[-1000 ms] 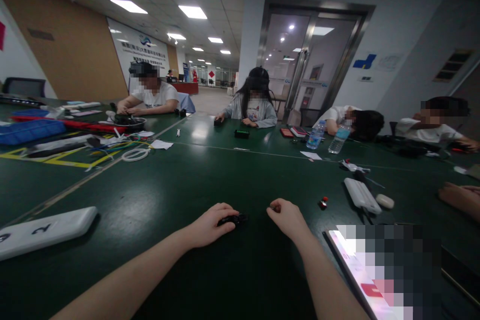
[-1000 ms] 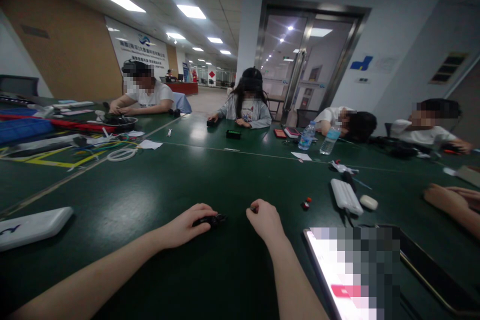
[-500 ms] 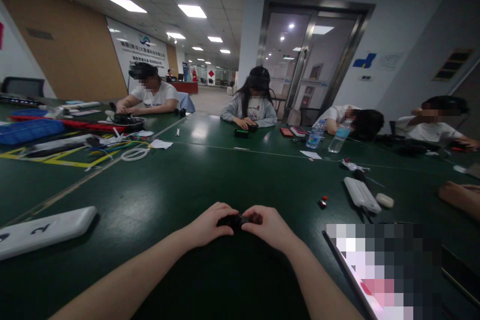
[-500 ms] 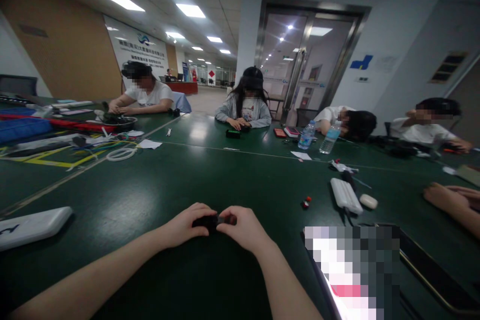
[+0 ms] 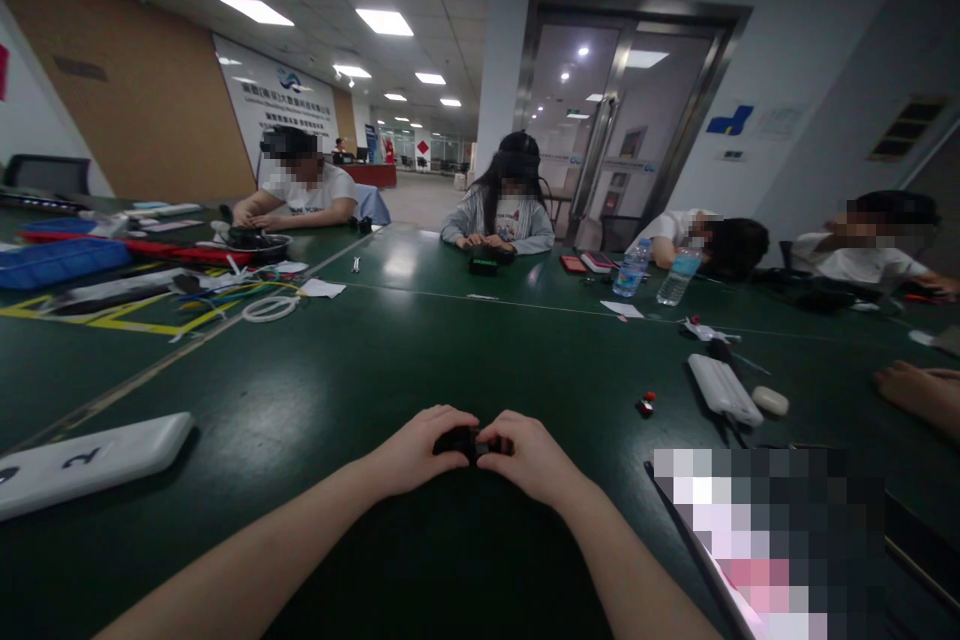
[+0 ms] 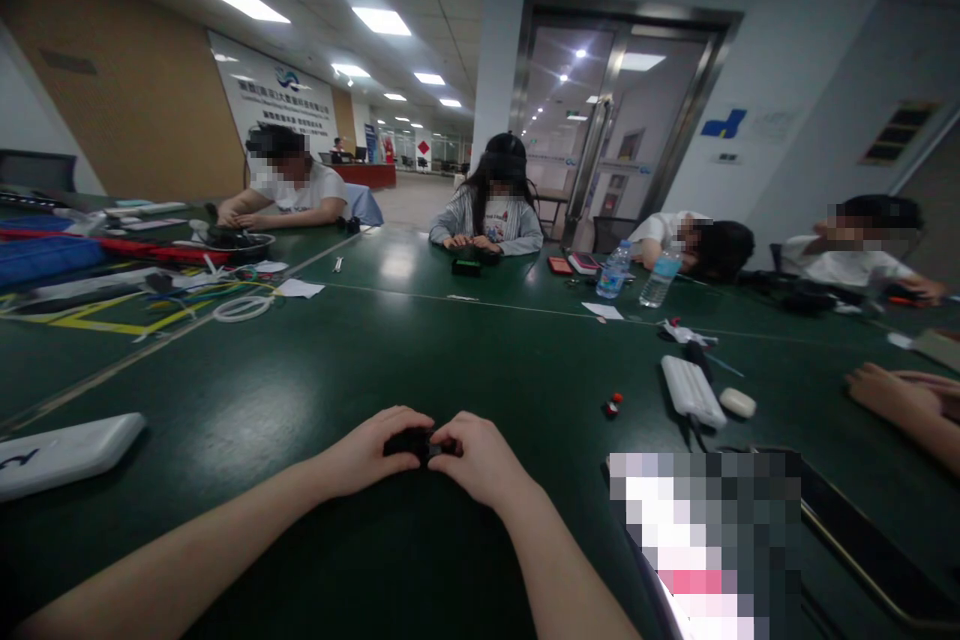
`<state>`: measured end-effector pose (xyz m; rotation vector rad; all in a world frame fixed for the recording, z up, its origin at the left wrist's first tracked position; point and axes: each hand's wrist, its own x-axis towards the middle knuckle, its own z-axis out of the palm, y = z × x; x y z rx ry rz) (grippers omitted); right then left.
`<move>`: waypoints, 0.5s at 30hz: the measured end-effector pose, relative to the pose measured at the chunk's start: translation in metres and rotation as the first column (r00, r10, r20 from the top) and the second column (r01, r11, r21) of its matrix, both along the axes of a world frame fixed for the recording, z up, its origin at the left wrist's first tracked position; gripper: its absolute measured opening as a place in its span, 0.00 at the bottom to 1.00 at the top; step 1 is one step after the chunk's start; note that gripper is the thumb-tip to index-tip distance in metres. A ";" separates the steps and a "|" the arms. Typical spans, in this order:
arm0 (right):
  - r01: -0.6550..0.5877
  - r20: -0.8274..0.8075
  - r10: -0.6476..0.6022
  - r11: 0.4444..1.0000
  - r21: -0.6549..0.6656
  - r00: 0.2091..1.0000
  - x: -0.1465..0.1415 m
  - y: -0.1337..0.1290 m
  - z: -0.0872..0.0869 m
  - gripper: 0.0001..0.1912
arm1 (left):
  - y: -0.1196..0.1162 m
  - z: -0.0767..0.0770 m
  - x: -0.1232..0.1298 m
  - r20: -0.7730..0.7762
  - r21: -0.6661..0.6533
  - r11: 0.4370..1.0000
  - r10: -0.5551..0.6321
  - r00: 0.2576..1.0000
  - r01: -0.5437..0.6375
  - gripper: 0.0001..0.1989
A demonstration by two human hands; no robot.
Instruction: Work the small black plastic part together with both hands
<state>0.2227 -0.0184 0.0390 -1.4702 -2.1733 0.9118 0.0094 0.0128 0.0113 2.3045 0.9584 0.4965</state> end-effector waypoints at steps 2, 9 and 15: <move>-0.002 0.001 0.002 1.000 0.006 1.000 0.000 0.001 -0.002 0.11 | -0.001 0.001 0.000 0.001 0.043 0.998 -0.036 0.999 0.036 0.16; -0.031 -0.049 0.030 0.999 -0.021 0.998 0.001 0.005 -0.004 0.10 | 0.000 0.000 -0.001 -0.089 0.178 0.977 -0.107 0.990 0.121 0.16; 0.067 -0.155 -0.083 0.992 -0.105 0.984 0.002 0.005 -0.008 0.09 | -0.002 0.007 -0.002 -0.170 0.194 0.975 -0.078 0.982 0.112 0.16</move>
